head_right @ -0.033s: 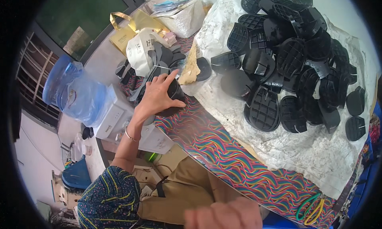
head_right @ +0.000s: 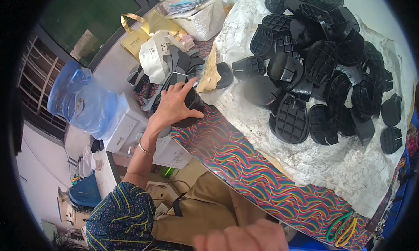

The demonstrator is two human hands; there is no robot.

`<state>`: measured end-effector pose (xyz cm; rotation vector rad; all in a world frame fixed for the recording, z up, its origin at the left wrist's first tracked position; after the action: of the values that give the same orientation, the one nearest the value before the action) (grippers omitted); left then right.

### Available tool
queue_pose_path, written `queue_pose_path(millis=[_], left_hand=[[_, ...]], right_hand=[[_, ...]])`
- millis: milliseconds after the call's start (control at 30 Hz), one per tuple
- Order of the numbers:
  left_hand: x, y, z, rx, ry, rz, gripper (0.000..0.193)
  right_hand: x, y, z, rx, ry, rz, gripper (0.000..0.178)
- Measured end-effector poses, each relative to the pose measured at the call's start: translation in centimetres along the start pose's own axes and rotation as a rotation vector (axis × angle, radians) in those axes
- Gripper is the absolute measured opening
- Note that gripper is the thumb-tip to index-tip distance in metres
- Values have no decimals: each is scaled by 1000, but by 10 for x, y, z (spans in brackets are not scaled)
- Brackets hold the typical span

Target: The person assembles black plastic slippers by hand at a cluttered workbench. They pick up a sole and a strap, press the strap into the sole's slots, and place the finished slipper into a blue bin. The process is repeated for multiple units.

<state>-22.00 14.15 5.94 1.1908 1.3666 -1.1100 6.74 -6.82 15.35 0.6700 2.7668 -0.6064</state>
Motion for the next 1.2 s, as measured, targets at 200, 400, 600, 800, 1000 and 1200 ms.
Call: queue_pose_path(millis=[200, 400, 600, 800, 1000, 1200], left_hand=[[45, 3, -24, 37, -53, 64, 105], [41, -6, -21, 7, -113, 98, 98], [49, -6, -15, -3, -49, 82, 99], [-11, -65, -20, -86, 384, 847, 28], [59, -136, 13, -260, 236, 695, 21], [79, -108, 37, -168, 172, 486, 56]], right_hand=[[-6, -7, -18, -148, -27, 42, 15], [-12, -16, -14, -84, -171, 199, 12], [-12, 1, 7, -22, -139, -110, 12], [39, 39, 76, 292, -185, 60, 6], [90, 55, 116, 526, -281, -121, 9], [124, 60, 108, 520, -397, -187, 8]])
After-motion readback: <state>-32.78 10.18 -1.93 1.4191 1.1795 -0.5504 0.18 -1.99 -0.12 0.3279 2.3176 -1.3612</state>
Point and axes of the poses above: each hand's wrist, its own z-axis away from the middle knuckle, its own x-axis out of the palm, y = z × x, the point moved 5 cm from there along -z, towards the middle knuckle, and after that the axes turned 13 degrees about -x, right-handed, at the moved point
